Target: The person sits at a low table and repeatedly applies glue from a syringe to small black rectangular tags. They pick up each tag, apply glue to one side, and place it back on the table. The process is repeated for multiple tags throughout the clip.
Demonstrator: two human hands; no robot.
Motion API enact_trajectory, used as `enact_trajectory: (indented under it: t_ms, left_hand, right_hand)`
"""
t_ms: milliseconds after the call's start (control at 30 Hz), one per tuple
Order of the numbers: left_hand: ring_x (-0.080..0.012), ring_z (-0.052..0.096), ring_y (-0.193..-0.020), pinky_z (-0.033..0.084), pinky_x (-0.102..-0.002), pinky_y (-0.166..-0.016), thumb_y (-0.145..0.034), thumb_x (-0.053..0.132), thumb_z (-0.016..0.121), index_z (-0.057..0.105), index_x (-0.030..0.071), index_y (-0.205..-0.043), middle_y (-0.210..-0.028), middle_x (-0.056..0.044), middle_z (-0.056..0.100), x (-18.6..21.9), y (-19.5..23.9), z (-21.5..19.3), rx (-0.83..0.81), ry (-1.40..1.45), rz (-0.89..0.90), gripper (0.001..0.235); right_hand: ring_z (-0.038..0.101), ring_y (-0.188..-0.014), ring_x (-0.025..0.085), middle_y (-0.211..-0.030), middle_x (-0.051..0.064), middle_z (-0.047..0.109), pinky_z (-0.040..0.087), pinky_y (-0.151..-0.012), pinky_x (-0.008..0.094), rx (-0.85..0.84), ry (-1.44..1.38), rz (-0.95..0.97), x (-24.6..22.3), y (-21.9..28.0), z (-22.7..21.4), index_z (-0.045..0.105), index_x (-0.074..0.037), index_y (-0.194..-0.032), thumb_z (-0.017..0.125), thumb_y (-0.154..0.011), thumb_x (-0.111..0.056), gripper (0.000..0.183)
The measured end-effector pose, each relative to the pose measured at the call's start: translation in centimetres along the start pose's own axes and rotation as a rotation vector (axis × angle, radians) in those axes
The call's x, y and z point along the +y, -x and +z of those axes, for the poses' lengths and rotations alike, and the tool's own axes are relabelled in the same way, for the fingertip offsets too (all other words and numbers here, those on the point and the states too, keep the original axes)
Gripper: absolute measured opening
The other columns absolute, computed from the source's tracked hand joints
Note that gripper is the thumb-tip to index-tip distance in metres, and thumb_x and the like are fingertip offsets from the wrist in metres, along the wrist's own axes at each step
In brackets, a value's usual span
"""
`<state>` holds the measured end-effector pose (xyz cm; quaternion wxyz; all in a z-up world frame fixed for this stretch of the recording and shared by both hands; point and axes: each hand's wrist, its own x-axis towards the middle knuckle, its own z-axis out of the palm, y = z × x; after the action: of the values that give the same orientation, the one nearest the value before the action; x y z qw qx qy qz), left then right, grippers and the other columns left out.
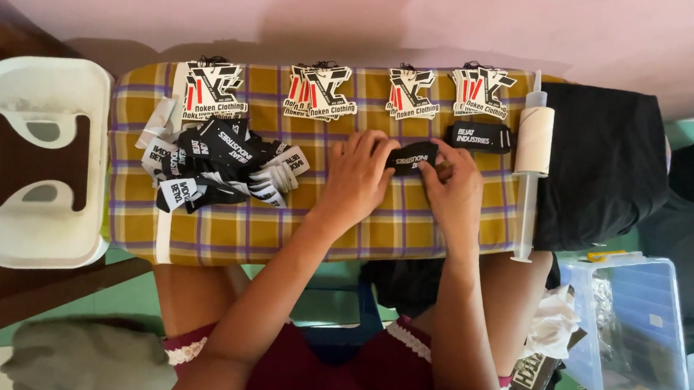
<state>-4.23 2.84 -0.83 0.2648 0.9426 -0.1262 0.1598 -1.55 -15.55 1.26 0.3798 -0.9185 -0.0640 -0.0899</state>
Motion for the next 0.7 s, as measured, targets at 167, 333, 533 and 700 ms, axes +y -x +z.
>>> enact_trajectory:
  t_ms: [167,333,533,700]
  left_hand:
    - [-0.024,0.066,-0.107,0.045,-0.042,-0.09,-0.093,0.012,0.071,0.056,0.022,-0.125,-0.104,-0.001,0.069,-0.6,0.8,0.4,0.004,0.133,-0.01,0.037]
    - [-0.0382,0.069,-0.102,0.05,-0.048,-0.089,-0.093,-0.008,0.066,0.053,0.01,-0.145,-0.108,-0.018,0.071,-1.2,2.2,-3.3,0.14,0.159,0.075,0.057]
    - [-0.036,0.063,-0.114,0.049,-0.048,-0.099,-0.09,-0.008,0.054,0.054,0.008,-0.144,-0.115,-0.016,0.064,-2.1,4.6,-3.7,0.065,-0.086,0.215,0.057]
    - [-0.036,0.061,-0.114,0.047,-0.048,-0.102,-0.092,-0.011,0.053,0.044,0.006,-0.154,-0.115,-0.017,0.061,-1.6,4.8,-4.2,0.051,-0.106,0.175,0.066]
  right_hand:
    - [0.07,-0.075,0.03,-0.108,0.009,0.068,0.057,-0.065,0.04,-0.068,-0.092,0.035,-1.1,0.7,-0.7,0.074,-0.009,-0.112,0.081,-0.084,-0.009,0.029]
    - [0.068,-0.079,0.032,-0.101,0.016,0.07,0.053,-0.067,0.044,-0.15,-0.146,-0.031,-4.8,2.2,-0.9,0.055,-0.018,-0.145,0.078,-0.09,-0.009,0.06]
    - [0.066,-0.099,0.035,-0.103,0.01,0.066,0.056,-0.083,0.045,-0.122,0.148,-0.41,-3.0,3.3,2.3,0.058,-0.024,-0.15,0.065,-0.098,-0.01,0.054]
    - [0.065,-0.104,0.027,-0.108,0.004,0.062,0.057,-0.082,0.04,-0.048,0.266,-0.432,-2.9,4.1,2.6,0.062,-0.024,-0.146,0.066,-0.099,-0.017,0.048]
